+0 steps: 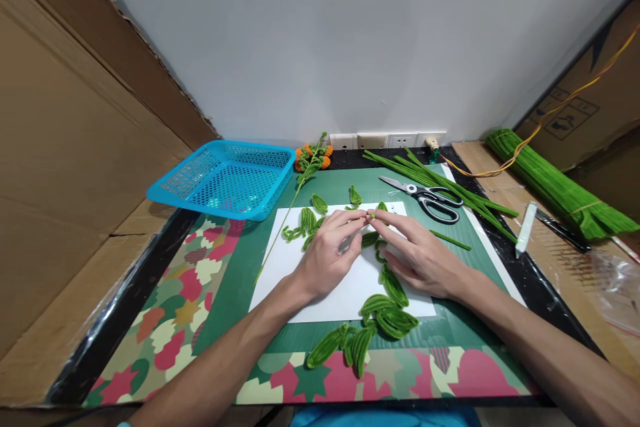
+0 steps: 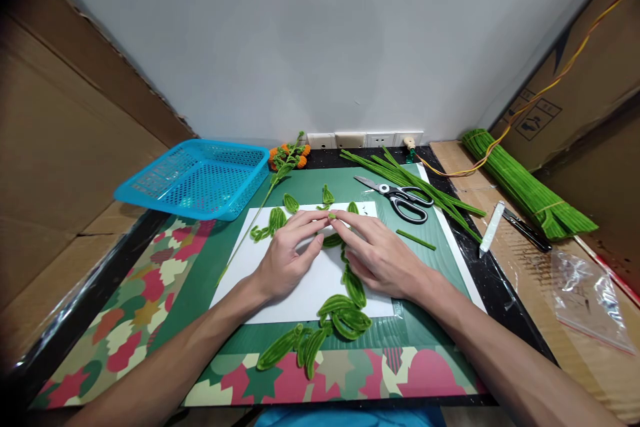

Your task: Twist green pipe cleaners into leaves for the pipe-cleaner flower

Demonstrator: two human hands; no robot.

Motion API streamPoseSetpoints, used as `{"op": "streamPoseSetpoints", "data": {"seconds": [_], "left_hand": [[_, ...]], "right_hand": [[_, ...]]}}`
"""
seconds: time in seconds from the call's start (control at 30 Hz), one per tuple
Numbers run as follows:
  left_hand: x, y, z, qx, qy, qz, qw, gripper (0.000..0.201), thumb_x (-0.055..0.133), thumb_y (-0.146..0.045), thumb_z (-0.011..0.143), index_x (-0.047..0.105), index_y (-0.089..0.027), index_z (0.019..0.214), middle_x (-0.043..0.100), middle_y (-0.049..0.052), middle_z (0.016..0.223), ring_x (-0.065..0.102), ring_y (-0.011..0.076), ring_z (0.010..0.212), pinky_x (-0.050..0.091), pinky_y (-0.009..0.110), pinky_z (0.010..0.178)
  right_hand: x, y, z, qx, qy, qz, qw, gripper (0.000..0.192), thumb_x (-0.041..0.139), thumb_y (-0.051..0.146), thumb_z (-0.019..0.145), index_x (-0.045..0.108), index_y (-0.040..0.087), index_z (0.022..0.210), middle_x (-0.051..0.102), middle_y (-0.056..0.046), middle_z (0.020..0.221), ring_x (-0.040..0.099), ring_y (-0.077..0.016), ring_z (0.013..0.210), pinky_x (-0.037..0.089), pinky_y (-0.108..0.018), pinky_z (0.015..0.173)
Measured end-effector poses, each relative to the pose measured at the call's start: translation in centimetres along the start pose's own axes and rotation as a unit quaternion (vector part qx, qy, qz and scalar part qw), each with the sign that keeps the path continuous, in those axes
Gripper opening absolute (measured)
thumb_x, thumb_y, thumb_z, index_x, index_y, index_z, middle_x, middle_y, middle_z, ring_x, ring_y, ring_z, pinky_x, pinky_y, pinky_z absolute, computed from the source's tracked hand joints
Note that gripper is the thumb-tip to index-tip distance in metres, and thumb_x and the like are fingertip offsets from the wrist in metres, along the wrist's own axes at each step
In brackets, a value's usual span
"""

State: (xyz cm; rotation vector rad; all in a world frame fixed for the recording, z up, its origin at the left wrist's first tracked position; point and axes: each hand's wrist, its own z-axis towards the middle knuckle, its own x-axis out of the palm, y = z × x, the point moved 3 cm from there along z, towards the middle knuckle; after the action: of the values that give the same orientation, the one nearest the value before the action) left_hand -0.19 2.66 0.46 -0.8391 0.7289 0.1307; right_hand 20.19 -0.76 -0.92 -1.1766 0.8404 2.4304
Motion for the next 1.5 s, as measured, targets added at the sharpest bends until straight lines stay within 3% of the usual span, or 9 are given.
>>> {"op": "streamPoseSetpoints", "data": {"seconds": [0.37, 0.57, 0.67, 1.03, 1.17, 1.5], "left_hand": [[0.5, -0.1, -0.1, 0.013, 0.031, -0.01, 0.999, 0.038, 0.055, -0.007, 0.1, 0.072, -0.022, 0.13, 0.074, 0.009, 0.13, 0.064, 0.0249, 0.123, 0.049, 0.049, 0.108], [0.7, -0.4, -0.2, 0.029, 0.046, 0.008, 0.998, 0.042, 0.055, -0.003, 0.096, 0.074, -0.023, 0.128, 0.074, 0.008, 0.129, 0.065, 0.025, 0.123, 0.05, 0.048, 0.107], [0.8, -0.4, -0.4, 0.04, 0.041, 0.015, 0.998, 0.041, 0.056, -0.002, 0.096, 0.074, -0.022, 0.127, 0.075, 0.009, 0.127, 0.065, 0.0247, 0.121, 0.05, 0.047, 0.105], [0.5, -0.8, -0.3, 0.051, 0.02, 0.014, 0.998, 0.042, 0.052, 0.0, 0.096, 0.071, -0.021, 0.126, 0.075, 0.008, 0.12, 0.066, 0.024, 0.113, 0.05, 0.045, 0.099], [0.4, -0.9, -0.3, 0.06, 0.011, 0.012, 0.998, 0.042, 0.052, 0.0, 0.096, 0.072, -0.022, 0.126, 0.071, 0.009, 0.123, 0.065, 0.0243, 0.116, 0.051, 0.045, 0.1], [0.2, -1.3, -0.7, 0.107, -0.008, 0.034, 0.994, 0.055, 0.051, 0.002, 0.094, 0.062, -0.024, 0.141, 0.065, 0.012, 0.134, 0.061, 0.0261, 0.125, 0.054, 0.048, 0.102]], "right_hand": [[-0.6, -0.5, -0.2, 0.134, -0.085, 0.161, 0.974, 0.056, 0.051, 0.028, 0.107, 0.042, 0.032, 0.162, 0.052, -0.011, 0.156, 0.047, -0.0318, 0.144, 0.041, -0.059, 0.12], [-0.8, -0.8, 0.0, 0.177, -0.099, 0.212, 0.956, 0.052, 0.053, 0.035, 0.108, 0.046, 0.034, 0.159, 0.053, -0.009, 0.155, 0.053, -0.0301, 0.134, 0.053, -0.05, 0.104], [-0.8, -0.8, -0.1, 0.182, -0.099, 0.211, 0.955, 0.053, 0.054, 0.035, 0.108, 0.045, 0.035, 0.16, 0.053, -0.009, 0.154, 0.055, -0.0291, 0.13, 0.054, -0.048, 0.102], [-0.5, -0.8, 0.0, 0.16, -0.092, 0.157, 0.97, 0.046, 0.053, 0.032, 0.108, 0.053, 0.031, 0.154, 0.053, -0.012, 0.155, 0.049, -0.0325, 0.143, 0.042, -0.059, 0.119], [-0.6, -0.8, 0.0, 0.155, -0.088, 0.141, 0.974, 0.044, 0.052, 0.03, 0.107, 0.056, 0.031, 0.152, 0.056, -0.012, 0.151, 0.051, -0.0327, 0.141, 0.043, -0.06, 0.117], [-0.9, -1.4, -0.5, 0.165, -0.1, 0.245, 0.95, 0.047, 0.062, 0.039, 0.102, 0.06, 0.034, 0.149, 0.058, -0.01, 0.149, 0.053, -0.0334, 0.137, 0.049, -0.056, 0.11]]}}
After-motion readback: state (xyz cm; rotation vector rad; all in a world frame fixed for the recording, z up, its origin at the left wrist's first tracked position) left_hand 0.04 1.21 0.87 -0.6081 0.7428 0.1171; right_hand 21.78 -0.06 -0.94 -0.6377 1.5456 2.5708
